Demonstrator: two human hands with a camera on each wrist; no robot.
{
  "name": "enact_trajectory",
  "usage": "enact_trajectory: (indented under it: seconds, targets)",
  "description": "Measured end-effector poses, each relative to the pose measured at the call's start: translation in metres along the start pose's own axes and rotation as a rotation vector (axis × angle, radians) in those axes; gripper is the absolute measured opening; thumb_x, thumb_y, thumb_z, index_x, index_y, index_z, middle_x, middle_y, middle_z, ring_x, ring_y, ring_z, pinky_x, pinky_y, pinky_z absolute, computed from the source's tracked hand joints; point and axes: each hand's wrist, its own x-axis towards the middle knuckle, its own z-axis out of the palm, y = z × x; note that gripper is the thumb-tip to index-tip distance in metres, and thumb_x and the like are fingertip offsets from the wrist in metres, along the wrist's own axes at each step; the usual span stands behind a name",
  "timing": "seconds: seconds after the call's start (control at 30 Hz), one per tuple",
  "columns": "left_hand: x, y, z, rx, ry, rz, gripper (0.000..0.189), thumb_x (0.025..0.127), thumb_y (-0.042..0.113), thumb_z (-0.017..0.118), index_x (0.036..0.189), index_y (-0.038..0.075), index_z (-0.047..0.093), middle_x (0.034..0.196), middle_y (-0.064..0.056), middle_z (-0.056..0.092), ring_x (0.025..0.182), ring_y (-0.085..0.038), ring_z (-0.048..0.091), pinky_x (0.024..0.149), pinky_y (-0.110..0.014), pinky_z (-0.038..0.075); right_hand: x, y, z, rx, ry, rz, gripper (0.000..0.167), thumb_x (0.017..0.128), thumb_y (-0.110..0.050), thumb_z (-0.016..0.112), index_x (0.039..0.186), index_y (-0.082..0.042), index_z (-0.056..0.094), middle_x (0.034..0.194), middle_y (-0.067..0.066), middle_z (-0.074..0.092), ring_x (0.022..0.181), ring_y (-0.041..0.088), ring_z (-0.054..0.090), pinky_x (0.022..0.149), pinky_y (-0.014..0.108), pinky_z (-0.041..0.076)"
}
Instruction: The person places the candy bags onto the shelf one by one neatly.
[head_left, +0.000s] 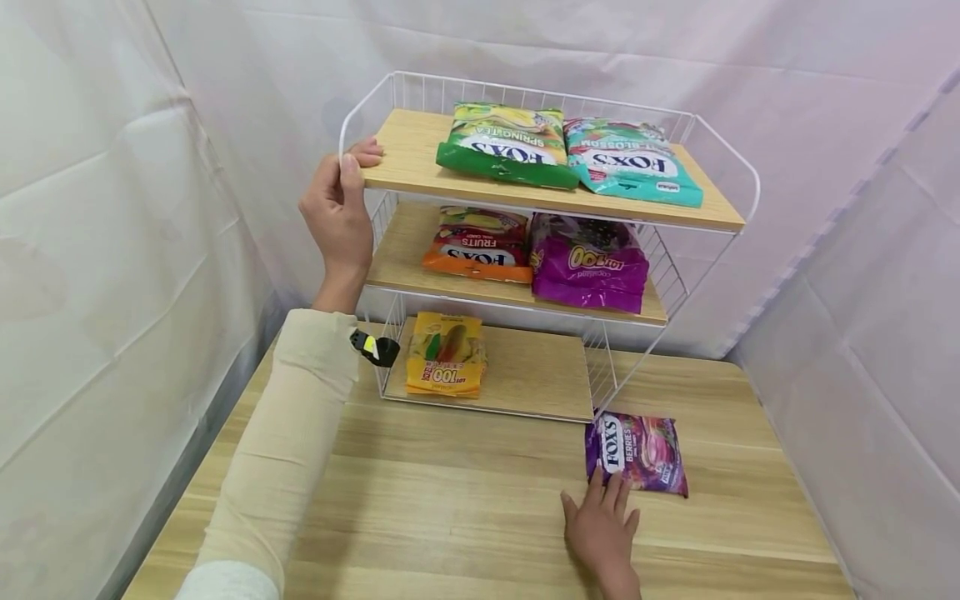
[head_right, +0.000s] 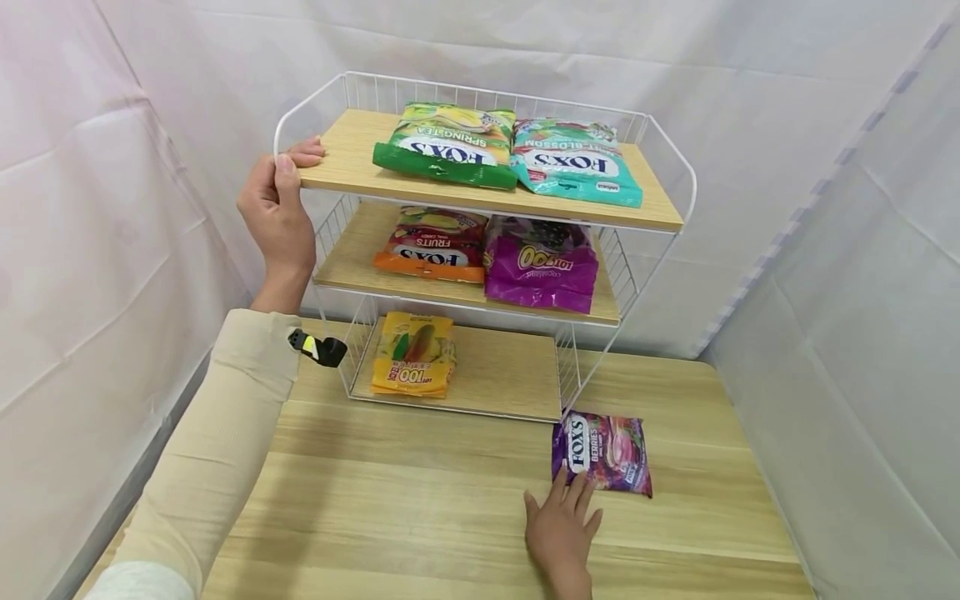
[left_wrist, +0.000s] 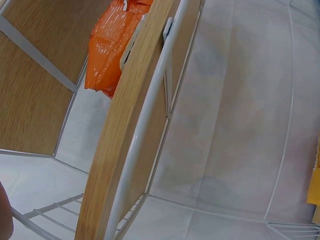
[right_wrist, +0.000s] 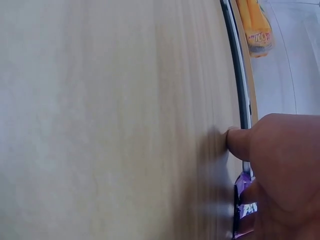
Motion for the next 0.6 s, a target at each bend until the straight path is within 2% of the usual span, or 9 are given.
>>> enact_trajectory:
  seconds: [0.17, 0.33, 0.6]
  targets:
    - [0.0, -0.001, 0.0, -0.008, -0.001, 0.005, 0.023, 0.092, -0.001, 0.045, 0.084, -0.013, 0.063, 0.088, -0.028, 0.067, 0.097, -0.031, 0.066, 0.091, -0.037, 0.049, -0.009, -0.005, -0.001, -0.03, -0.01, -0.001, 0.079, 0.098, -0.042, 0.045, 0.148, 0.01, 0.01, 0.148, 0.039, 0.001, 0.136, 0.054, -0.005, 0.102, 0.072, 0.002]
    - [0.0, -0.001, 0.0, -0.005, -0.003, 0.006, 0.023, 0.092, -0.001, 0.045, 0.083, -0.011, 0.064, 0.088, -0.027, 0.067, 0.097, -0.03, 0.066, 0.091, -0.037, 0.049, -0.019, -0.011, 0.001, -0.035, 0.032, -0.03, 0.082, 0.096, -0.043, 0.049, 0.145, 0.014, 0.015, 0.144, 0.044, 0.007, 0.134, 0.058, 0.002, 0.103, 0.071, 0.01]
    - [0.0, -0.002, 0.0, -0.004, -0.001, 0.007, 0.023, 0.092, -0.002, 0.045, 0.083, -0.01, 0.064, 0.088, -0.027, 0.067, 0.096, -0.03, 0.066, 0.092, -0.036, 0.049, -0.03, -0.015, 0.007, -0.035, 0.026, -0.011, 0.086, 0.095, -0.049, 0.049, 0.145, 0.013, 0.016, 0.145, 0.044, 0.008, 0.134, 0.058, 0.004, 0.103, 0.07, 0.011]
